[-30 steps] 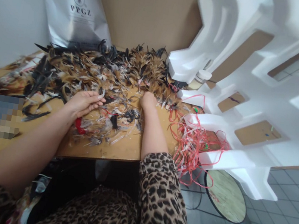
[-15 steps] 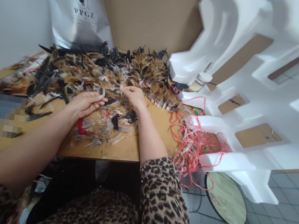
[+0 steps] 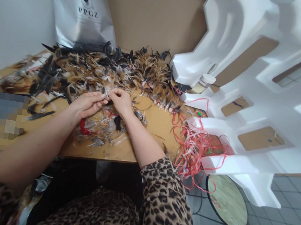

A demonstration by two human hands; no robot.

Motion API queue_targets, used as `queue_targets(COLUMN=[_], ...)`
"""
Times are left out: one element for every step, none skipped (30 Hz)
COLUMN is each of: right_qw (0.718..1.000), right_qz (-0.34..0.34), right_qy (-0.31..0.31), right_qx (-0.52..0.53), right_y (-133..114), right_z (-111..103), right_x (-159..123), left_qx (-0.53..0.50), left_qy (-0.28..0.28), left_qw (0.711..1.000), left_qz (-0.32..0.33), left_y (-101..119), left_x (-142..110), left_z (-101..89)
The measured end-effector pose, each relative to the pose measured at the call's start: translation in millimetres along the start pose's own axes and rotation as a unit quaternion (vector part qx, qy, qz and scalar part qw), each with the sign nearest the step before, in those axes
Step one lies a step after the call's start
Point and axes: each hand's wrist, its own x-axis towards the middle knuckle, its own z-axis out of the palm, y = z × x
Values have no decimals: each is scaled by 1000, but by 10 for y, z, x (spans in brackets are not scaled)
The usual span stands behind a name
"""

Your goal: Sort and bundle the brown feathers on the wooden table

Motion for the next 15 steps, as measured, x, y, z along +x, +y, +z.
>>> queue_targets(right_qw=[1000, 1000, 1000, 1000, 999, 999, 999, 998, 998, 998, 999, 999, 1000, 999, 997], right_qz=[-4, -9, -12, -15, -18, -19, -20, -20, -19, -16, -11, -2, 12, 30, 54], right_qy=[3, 5, 5, 6, 6, 6, 6, 6, 5, 5, 4, 2, -4, -13, -27], right_qx=[-4, -9, -14, -21, -29, -39, -50, -58, -63, -62, -53, -35, -11, 18, 47], right_y=[1, 1, 1, 0, -1, -2, -4, -5, -5, -5, -3, -1, 0, 1, 0], right_z=[0, 0, 1, 1, 2, 3, 4, 3, 1, -2, -7, -15, -24, -33, -43], right_x=[-2, -5, -8, -12, -16, -20, -22, -23, -22, -19, -14, -8, -2, 3, 6], left_qx=[1, 2, 2, 3, 4, 7, 11, 15, 18, 19, 19, 18, 15, 12, 10], left_qy=[-1, -1, -1, 0, 1, 4, 6, 8, 10, 11, 12, 11, 10, 7, 4], left_qw=[1000, 1000, 1000, 1000, 1000, 1000, 1000, 1000, 1000, 1000, 1000, 999, 999, 1000, 1000], left_qz=[0, 1, 2, 2, 4, 6, 8, 11, 14, 18, 22, 25, 27, 28, 29], left_y=[1, 2, 1, -1, -4, -7, -9, -11, -12, -12, -10, -6, -1, 4, 10], left_x=[-4, -7, -9, -11, -11, -11, -11, -10, -9, -8, -8, -8, -9, -11, -12], left_z=[5, 9, 13, 15, 17, 18, 17, 15, 12, 9, 7, 5, 3, 2, 2])
